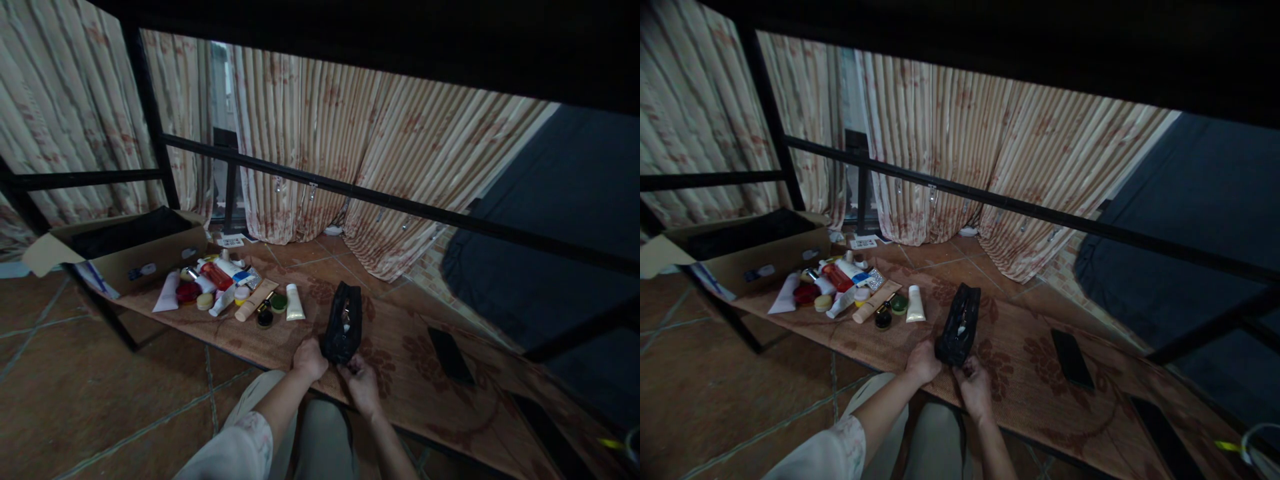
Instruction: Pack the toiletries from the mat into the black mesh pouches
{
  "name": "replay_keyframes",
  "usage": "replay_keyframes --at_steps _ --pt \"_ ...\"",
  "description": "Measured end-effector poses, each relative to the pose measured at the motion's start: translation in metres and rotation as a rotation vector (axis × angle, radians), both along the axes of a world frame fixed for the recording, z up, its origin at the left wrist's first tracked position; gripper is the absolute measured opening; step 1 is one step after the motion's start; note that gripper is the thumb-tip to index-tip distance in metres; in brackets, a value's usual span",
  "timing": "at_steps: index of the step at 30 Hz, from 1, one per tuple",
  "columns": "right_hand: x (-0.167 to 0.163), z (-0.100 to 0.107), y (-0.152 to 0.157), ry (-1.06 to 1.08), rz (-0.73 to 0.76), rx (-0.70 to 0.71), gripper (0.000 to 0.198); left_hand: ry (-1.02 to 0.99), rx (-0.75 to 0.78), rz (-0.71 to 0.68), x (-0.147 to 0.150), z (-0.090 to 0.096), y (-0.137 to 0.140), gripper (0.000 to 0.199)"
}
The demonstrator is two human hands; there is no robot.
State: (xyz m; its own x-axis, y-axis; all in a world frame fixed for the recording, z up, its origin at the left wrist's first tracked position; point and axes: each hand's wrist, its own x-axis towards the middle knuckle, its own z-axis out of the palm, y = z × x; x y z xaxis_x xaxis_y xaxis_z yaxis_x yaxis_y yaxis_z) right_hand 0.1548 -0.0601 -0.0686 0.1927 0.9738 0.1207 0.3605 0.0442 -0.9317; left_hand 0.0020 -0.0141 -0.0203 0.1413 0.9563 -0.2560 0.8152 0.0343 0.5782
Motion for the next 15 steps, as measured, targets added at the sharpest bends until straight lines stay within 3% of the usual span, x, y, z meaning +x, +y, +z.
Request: replay_keyframes --at_steps 15 --pt "0.0006 -0.0041 0.0013 0.003 0.007 -0.001 0.023 -0.007 0.017 -0.002 -0.0001 0.0007 -0.0010 0.034"
